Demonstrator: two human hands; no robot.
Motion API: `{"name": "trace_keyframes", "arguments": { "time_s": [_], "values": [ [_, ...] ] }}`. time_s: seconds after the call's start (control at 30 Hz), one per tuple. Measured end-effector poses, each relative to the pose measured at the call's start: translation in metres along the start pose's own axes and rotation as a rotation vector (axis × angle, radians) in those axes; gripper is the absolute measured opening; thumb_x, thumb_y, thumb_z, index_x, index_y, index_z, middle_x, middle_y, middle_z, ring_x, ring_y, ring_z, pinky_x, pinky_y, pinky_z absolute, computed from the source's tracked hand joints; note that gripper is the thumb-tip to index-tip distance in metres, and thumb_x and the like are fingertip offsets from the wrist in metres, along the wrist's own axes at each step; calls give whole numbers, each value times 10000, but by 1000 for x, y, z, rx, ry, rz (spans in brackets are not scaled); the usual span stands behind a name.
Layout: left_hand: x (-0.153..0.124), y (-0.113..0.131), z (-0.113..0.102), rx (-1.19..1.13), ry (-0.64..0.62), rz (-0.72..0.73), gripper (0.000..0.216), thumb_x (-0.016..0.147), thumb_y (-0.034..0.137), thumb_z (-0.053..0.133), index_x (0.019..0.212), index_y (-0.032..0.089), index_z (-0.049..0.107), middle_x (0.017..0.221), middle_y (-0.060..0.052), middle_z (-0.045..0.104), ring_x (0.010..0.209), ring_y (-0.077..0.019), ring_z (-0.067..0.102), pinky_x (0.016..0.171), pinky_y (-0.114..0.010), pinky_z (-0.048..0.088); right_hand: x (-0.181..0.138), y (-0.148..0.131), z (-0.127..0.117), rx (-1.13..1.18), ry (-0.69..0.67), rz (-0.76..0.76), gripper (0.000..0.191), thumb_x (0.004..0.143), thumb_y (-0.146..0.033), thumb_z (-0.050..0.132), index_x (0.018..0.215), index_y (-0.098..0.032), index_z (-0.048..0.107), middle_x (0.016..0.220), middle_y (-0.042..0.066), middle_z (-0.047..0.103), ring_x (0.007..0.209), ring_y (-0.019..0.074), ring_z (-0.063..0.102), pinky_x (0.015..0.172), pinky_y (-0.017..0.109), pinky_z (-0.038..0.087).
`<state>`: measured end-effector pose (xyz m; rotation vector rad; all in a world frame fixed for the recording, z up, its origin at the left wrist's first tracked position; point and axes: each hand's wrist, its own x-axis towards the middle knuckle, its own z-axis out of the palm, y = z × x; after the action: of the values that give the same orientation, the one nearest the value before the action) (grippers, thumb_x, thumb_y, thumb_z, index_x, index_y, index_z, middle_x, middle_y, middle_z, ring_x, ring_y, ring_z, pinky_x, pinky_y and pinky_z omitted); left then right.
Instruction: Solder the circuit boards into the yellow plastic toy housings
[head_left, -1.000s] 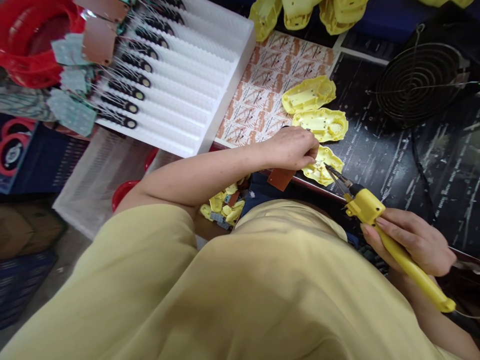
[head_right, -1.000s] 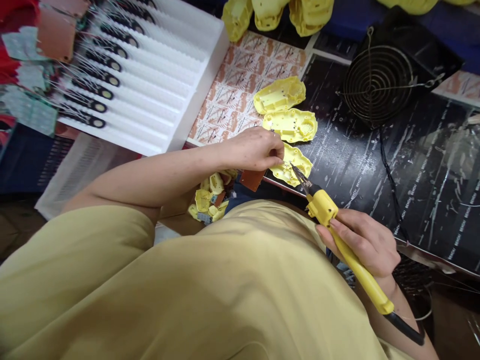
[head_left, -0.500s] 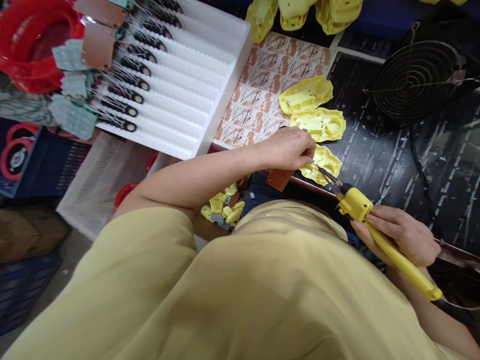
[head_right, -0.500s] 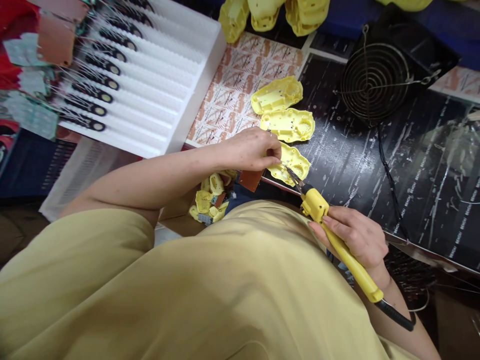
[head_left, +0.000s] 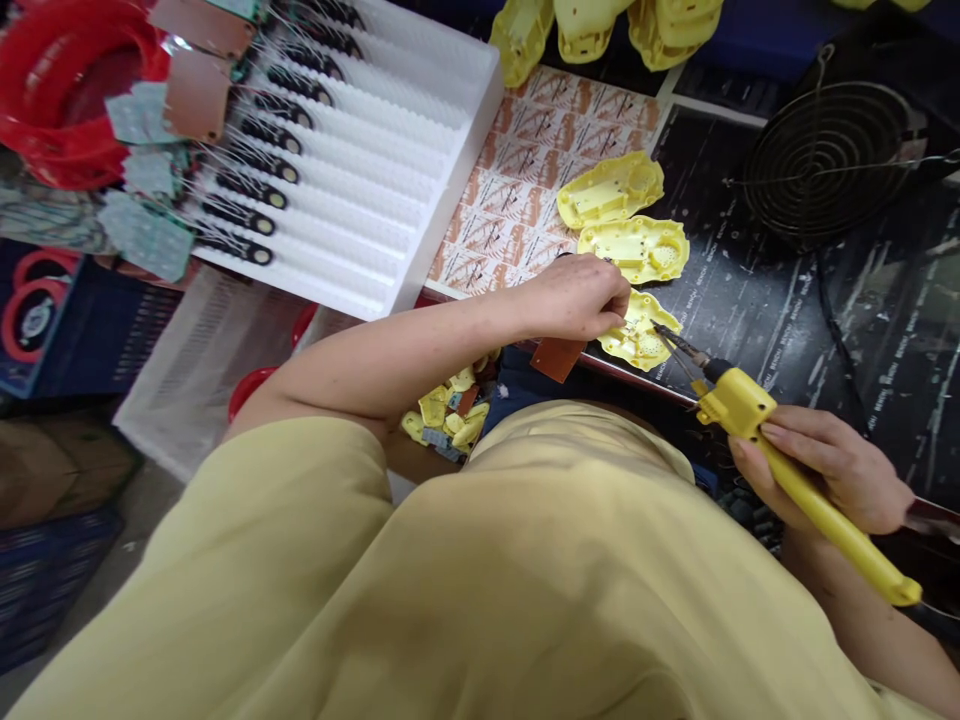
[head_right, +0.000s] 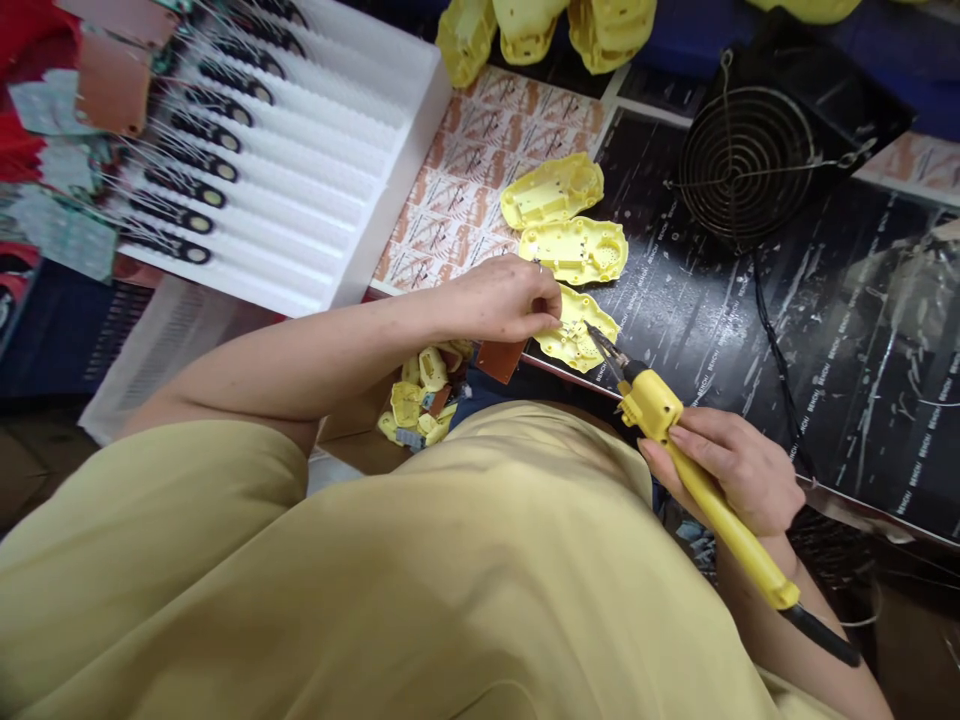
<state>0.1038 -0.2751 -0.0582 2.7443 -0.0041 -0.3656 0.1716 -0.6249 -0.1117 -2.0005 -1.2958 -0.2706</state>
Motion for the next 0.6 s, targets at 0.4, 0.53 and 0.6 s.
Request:
{"name": "trace_keyframes", "arguments": {
  "time_s": [0.4, 0.53, 0.6],
  "values": [
    [-7, -4, 7, 9, 79, 58, 319, 981, 220, 578, 1065, 251, 884, 1053, -47, 861, 1044, -232, 782, 973, -357, 530, 14, -5, 13, 74, 156, -38, 273, 937, -178, 907, 1142, -304, 778, 960, -12, 851, 712, 214, 814, 574, 298, 664],
    [-3, 4, 7, 82, 73, 44, 315, 980, 238, 575, 1050, 226, 881, 1049, -84, 850, 1043, -265, 773, 961, -392, 511, 16, -5, 12, 4, 135, -46, 352, 977, -268, 894, 1306, -314, 777, 1037, 12, 865, 772, 233, 836, 630, 319, 690],
    [-1, 8, 6, 116, 77, 43, 313, 975, 221, 569, 1030, 212, 877, 1039, -98, 845, 1032, -277, 767, 954, -411, 502, 18, -6, 12, -10, 118, -44, 322, 976, -263, 893, 1275, -309, 779, 1040, 16, 866, 789, 234, 838, 655, 322, 697]
  ]
}}
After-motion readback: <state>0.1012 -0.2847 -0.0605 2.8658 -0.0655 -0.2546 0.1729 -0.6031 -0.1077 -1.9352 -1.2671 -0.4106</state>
